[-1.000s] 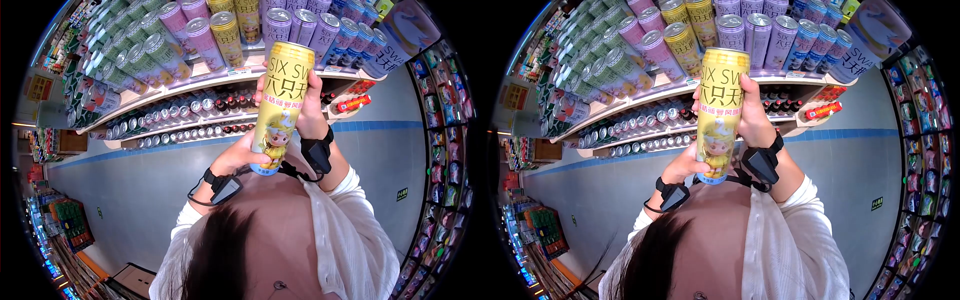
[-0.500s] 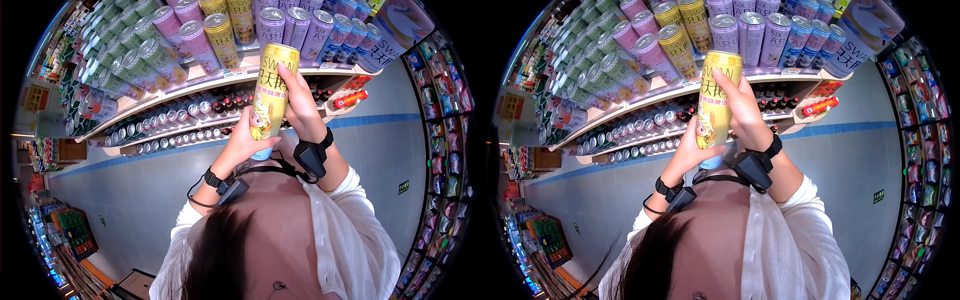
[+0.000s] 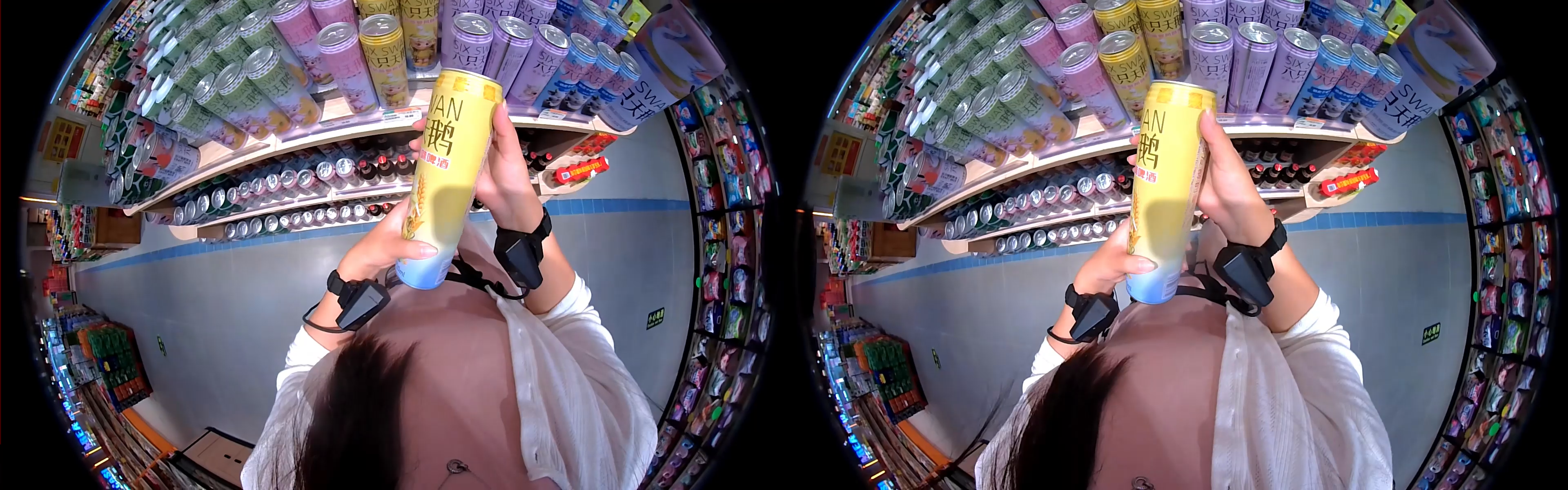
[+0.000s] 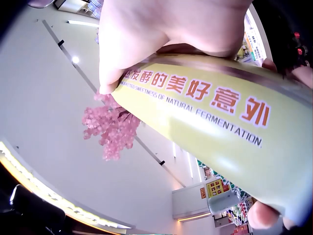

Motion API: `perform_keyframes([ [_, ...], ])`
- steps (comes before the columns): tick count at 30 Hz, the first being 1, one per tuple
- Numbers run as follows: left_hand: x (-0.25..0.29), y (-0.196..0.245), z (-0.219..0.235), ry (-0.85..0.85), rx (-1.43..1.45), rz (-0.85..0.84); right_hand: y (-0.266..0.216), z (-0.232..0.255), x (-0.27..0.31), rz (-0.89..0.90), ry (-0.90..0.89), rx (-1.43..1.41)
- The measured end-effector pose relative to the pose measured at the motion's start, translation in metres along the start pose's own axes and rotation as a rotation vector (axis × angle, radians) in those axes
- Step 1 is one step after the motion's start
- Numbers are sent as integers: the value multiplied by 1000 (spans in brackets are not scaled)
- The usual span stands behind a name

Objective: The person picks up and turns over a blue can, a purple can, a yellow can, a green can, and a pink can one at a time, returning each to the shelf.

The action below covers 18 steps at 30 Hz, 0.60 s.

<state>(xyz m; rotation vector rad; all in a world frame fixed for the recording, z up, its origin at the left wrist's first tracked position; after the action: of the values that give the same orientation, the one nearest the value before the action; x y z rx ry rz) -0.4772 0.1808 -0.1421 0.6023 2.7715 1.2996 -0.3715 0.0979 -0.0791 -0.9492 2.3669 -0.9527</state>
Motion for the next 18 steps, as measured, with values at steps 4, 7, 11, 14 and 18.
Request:
perform_keyframes([
  [4,5,8,-1,-23,11,-27,3,-11,-6,15,-87,-30],
  [7,8,10,5,-16,2,-50,7,-15,-12,11,-72,-17],
  [11,12,9,11,-12,-5,-58,15,-17,-17,-4,-60,-27],
  [14,14,7,16,19,26,-83,19,-18,-20,-14,-54,-52],
  [18,18,5,23,34,151,-87,22,-19,-22,7,-71,-89],
])
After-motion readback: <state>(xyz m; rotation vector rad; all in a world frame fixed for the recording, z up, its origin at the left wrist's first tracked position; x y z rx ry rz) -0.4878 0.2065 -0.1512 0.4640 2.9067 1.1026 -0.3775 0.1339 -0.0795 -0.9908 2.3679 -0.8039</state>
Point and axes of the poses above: each hand's wrist, its own x-axis away from the middle knuckle, its own z-axis out of the back of the hand, y = z × x, the point moved 6 cm from there along -x, towards the middle knuckle, and after that the axes turned 11 degrees about x, right-handed, at the moved point
